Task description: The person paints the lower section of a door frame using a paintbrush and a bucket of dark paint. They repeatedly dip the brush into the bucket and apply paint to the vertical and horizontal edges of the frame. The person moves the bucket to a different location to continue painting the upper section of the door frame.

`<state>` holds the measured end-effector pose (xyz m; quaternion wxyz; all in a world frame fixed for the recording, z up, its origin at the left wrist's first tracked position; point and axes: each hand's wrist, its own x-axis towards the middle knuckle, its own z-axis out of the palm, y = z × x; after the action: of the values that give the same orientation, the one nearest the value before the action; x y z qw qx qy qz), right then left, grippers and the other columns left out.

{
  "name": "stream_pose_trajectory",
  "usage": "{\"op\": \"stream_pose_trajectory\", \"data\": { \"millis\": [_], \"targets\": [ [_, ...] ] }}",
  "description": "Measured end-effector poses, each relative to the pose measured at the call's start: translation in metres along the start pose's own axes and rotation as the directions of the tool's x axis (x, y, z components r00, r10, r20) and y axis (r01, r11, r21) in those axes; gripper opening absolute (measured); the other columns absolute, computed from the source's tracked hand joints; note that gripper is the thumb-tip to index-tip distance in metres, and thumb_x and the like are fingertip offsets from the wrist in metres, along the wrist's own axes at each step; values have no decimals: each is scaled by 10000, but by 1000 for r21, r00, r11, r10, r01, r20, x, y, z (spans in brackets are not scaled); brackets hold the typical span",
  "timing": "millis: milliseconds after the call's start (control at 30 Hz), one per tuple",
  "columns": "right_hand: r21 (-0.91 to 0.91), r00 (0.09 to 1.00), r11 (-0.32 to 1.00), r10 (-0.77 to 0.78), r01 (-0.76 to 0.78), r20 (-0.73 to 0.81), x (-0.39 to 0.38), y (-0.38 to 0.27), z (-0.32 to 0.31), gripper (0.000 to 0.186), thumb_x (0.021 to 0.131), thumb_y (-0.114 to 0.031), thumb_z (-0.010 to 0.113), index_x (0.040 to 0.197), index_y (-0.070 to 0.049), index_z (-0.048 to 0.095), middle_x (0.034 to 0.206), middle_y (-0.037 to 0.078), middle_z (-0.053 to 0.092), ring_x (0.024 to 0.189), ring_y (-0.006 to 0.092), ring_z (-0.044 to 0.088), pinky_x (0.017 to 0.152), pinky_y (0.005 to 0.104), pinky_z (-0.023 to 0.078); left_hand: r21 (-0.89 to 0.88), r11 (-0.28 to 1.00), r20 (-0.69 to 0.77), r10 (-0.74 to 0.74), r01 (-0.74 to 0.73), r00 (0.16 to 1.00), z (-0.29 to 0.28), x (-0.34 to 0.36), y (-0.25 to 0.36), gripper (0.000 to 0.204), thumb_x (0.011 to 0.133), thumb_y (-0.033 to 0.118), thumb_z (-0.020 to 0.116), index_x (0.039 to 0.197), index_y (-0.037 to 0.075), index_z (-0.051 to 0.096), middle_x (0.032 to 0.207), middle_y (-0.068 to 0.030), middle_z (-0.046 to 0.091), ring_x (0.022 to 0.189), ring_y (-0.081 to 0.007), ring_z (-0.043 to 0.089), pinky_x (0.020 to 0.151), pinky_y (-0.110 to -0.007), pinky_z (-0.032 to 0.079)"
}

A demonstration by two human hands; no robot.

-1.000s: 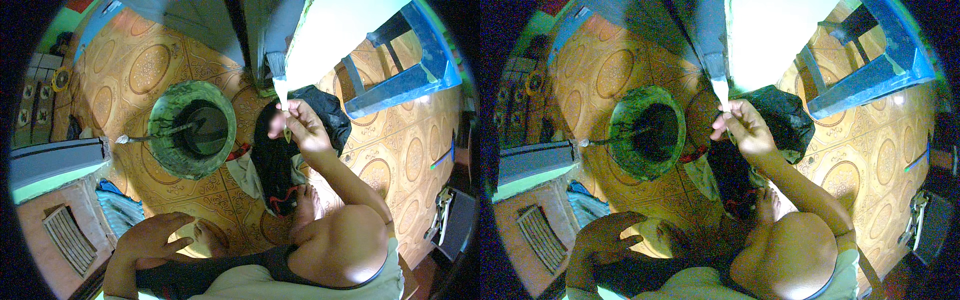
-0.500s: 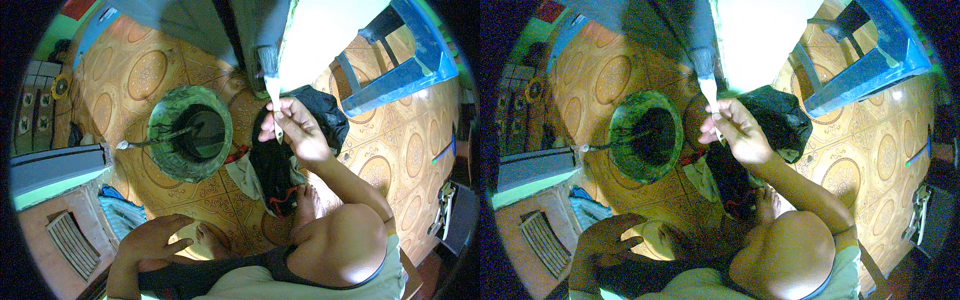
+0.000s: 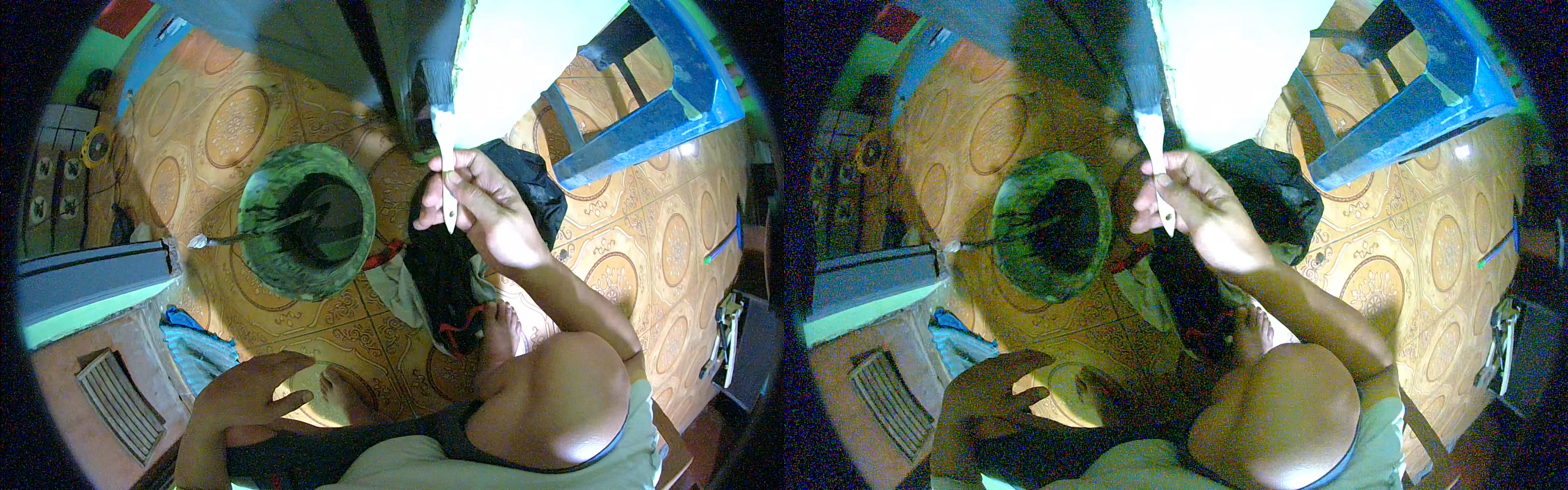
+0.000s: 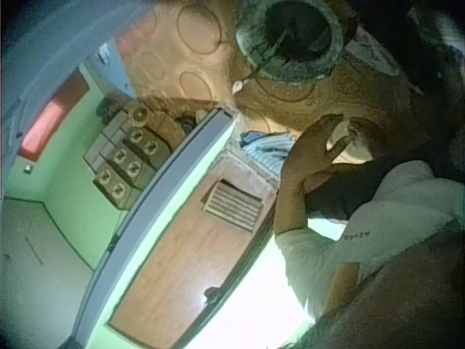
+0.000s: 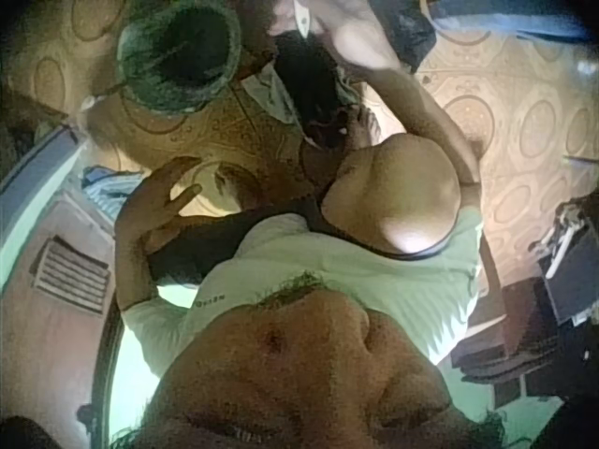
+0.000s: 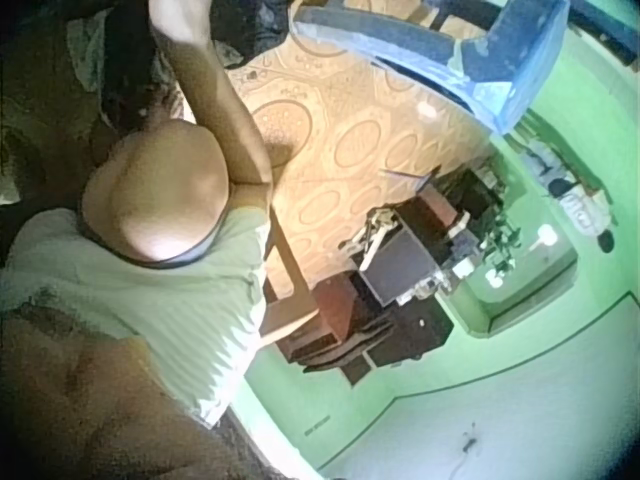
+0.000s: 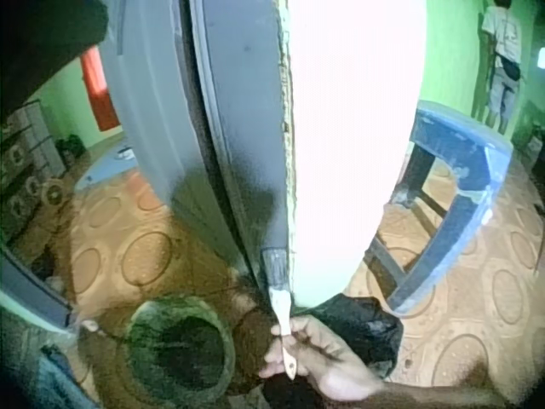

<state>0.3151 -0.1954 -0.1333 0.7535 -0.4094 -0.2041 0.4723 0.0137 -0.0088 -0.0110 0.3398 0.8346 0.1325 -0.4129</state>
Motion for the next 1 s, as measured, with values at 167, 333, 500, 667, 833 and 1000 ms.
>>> {"op": "stream_pose_trajectory", "data": {
  "millis": [167, 333, 500, 667, 833, 1000],
  "targets": [
    [141, 991, 984, 119, -111, -55, 5, 3, -7, 247, 1049, -140, 446, 1267, -36, 497, 977, 92, 619, 896, 202, 642, 865, 400, 551, 4, 1000, -11, 29, -29, 1000, 1, 0, -1, 603, 952, 443, 581, 1341, -14, 530, 1305, -233, 586, 1198, -385, 577, 1026, -438, 464],
    [85, 997, 995, 47, -42, -54, -8, 9, -2, 231, 1053, -137, 423, 1251, -46, 501, 883, 63, 552, 754, 167, 542, 711, 332, 474, 15, 1000, -18, -18, 19, 1000, 0, 0, 2, 599, 952, 454, 578, 1336, -4, 535, 1304, -230, 587, 1192, -391, 579, 1022, -444, 467],
    [126, 998, 992, 31, -24, -60, 2, -8, 8, 234, 1053, -149, 428, 1251, -49, 502, 865, 43, 517, 697, 146, 462, 660, 293, 404, 13, 1000, -28, 9, -9, 1000, -2, 0, 4, 599, 955, 456, 574, 1333, -6, 535, 1312, -230, 583, 1203, -391, 573, 1030, -444, 461],
    [254, 990, 962, 121, -100, -69, -2, 4, -1, 247, 1042, -148, 439, 1258, -49, 503, 833, 26, 476, 667, 132, 419, 635, 284, 376, -17, 999, -41, 48, -49, 998, 6, -1, -10, 598, 959, 445, 573, 1343, -10, 525, 1318, -235, 578, 1213, -389, 567, 1039, -440, 455],
    [257, 999, 966, 42, -45, 15, -8, 0, 7, 219, 1049, -124, 420, 1248, -53, 480, 821, 28, 473, 654, 129, 426, 621, 281, 394, 12, 1000, -14, 12, -12, 1000, 1, 2, -4, 595, 957, 435, 580, 1345, -12, 523, 1321, -240, 574, 1214, -389, 566, 1039, -438, 455],
    [283, 999, 959, 28, -21, -19, 1, -9, 10, 254, 1039, -133, 429, 1259, -24, 493, 811, 28, 455, 627, 124, 398, 602, 280, 362, -7, 1000, -23, 13, -13, 1000, 0, 0, 1, 591, 952, 435, 585, 1337, -10, 528, 1310, -236, 581, 1206, -389, 570, 1033, -438, 460]
  ]
}}
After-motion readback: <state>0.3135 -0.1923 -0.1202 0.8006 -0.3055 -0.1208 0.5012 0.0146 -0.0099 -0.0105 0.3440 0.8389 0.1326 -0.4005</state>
